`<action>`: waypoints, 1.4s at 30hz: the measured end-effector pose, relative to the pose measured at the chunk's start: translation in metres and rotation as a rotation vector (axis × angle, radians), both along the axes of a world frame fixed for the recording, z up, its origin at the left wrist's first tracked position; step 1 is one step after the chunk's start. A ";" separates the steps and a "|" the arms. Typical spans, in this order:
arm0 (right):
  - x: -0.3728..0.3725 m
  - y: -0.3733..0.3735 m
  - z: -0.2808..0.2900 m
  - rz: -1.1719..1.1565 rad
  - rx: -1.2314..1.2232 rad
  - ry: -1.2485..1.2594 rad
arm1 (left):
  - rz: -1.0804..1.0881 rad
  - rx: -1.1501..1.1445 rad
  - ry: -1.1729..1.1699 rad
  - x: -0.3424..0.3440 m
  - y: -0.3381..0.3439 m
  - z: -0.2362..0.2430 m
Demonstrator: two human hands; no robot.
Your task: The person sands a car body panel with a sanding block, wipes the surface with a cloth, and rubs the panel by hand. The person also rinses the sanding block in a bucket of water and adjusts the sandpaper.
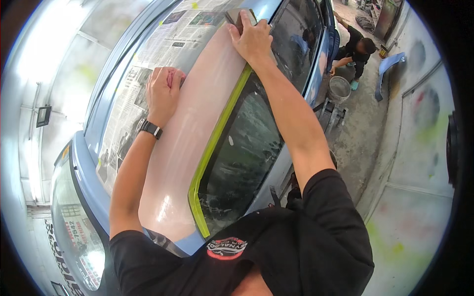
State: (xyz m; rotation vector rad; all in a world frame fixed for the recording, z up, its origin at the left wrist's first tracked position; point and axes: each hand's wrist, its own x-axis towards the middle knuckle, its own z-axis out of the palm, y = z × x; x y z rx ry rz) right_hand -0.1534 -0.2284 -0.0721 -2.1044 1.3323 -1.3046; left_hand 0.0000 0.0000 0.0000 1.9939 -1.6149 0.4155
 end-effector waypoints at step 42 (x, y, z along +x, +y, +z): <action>-0.010 -0.036 0.000 0.090 -0.249 -0.110 | -0.002 -0.004 0.031 -0.013 -0.009 -0.004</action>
